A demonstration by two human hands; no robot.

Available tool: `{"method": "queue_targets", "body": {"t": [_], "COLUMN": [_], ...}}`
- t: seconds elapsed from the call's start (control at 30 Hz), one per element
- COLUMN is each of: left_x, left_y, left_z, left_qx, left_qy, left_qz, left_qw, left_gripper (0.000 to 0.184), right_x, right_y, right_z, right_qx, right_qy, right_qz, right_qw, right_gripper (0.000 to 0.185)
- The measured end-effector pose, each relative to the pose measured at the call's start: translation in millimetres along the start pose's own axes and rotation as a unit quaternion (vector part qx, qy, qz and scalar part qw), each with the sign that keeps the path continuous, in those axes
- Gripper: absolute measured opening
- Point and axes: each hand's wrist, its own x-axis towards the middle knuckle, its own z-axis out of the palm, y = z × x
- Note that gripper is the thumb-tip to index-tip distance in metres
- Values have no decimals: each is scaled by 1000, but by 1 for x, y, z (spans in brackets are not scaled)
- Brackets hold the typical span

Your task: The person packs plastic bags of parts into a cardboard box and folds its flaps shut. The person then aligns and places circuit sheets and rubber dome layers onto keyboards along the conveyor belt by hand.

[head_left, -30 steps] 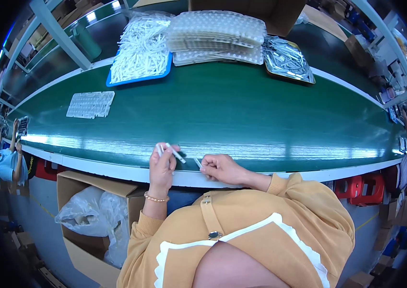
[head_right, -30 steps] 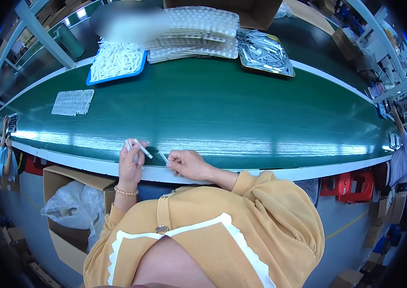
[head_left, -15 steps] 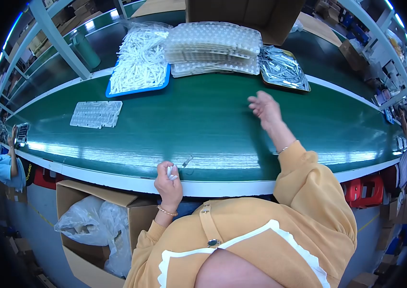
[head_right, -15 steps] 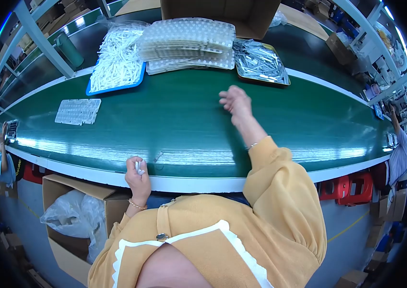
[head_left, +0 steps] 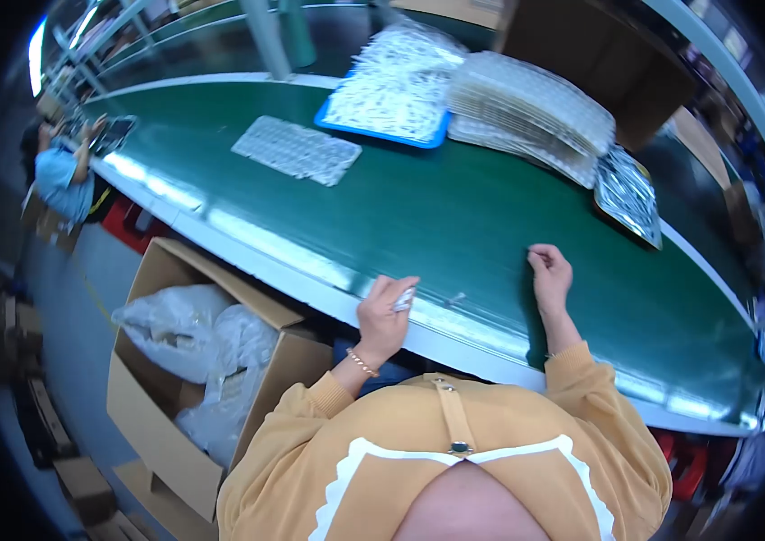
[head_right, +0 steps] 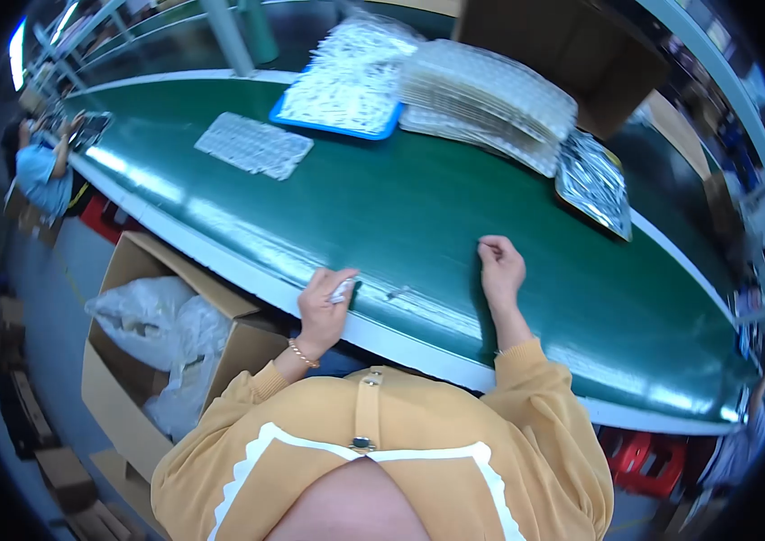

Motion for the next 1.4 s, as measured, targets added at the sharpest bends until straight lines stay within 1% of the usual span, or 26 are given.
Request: {"method": "queue_targets", "body": {"t": [0.07,0.13,0.2,0.23,0.27,0.33,0.4,0.47,0.5,0.53,0.6,0.63,0.67,0.73,0.8,0.87,0.9,0.93,1.0,1.03,1.13,1.17,1.27,1.33,1.37,1.4], "left_x": [2,0,2,2,2,3,3,2,0,-1,-1,-1,0,-1,-1,-1,-1,-3,-10,-15,-21,-21,-20,-17,-15,-14], "left_y": [5,4,6,6,6,6,6,5,5,7,7,7,7,9,10,8,7,6,8,7,11,12,15,20,23,24], "left_z": [-2,0,-1,-2,-3,-5,-5,-5,-3,-4,-5,-5,-4,-4,-6,-2,-2,0,3,9,23,24,26,23,21,19], "left_qx": [24,11,45,55,62,63,59,65,47,53,62,78,80,67,66,61,69,72,65,73,42,42,11,-9,-24,-24], "left_qy": [-22,-29,-32,-39,-50,-25,-6,-29,-20,2,-26,-33,-32,-34,-38,-24,-32,-33,-95,-118,-123,-127,-164,-222,-221,-223], "left_qz": [5,-31,9,1,-7,9,27,12,6,15,-19,-18,-12,2,9,61,74,82,37,41,41,42,7,-28,-41,-38], "left_qw": [999,999,998,998,997,998,998,997,999,998,998,996,996,997,997,996,994,993,993,989,991,990,986,975,974,974], "left_gripper": [22,25,22,21,20,21,21,22,22,21,21,22,22,25,26,28,35,35,48,54,52,52,52,52,44,44], "right_x": [2,5,8,6,2,-12,-34,-63,-75,-85,-95,-95,-91,-89,-88,-88,-89,-89,-89,-89,-92,-93,-93,-90,-89,-86], "right_y": [0,0,-10,-24,-38,-63,-81,-100,-108,-103,-100,-99,-102,-106,-106,-102,-100,-101,-101,-100,-94,-93,-92,-87,-84,-82], "right_z": [-5,-5,-4,1,10,30,54,71,76,83,83,81,79,69,63,58,56,54,51,50,45,44,38,34,32,31], "right_qx": [37,109,162,201,207,215,222,240,245,232,296,295,299,290,291,288,279,285,293,298,280,275,266,253,241,242], "right_qy": [2,14,17,7,-7,-102,-201,-270,-300,-340,-357,-363,-362,-351,-344,-348,-352,-349,-377,-371,-397,-380,-355,-341,-330,-327], "right_qz": [16,32,109,134,131,175,152,141,141,134,136,148,143,179,177,178,176,171,183,180,166,162,160,162,159,159], "right_qw": [999,993,981,970,969,955,942,922,911,902,876,871,871,872,875,874,876,876,860,861,858,868,882,891,899,900], "right_gripper": [8,9,12,14,14,14,15,15,14,18,25,30,30,32,37,43,45,45,46,46,27,17,11,8,6,6]}}
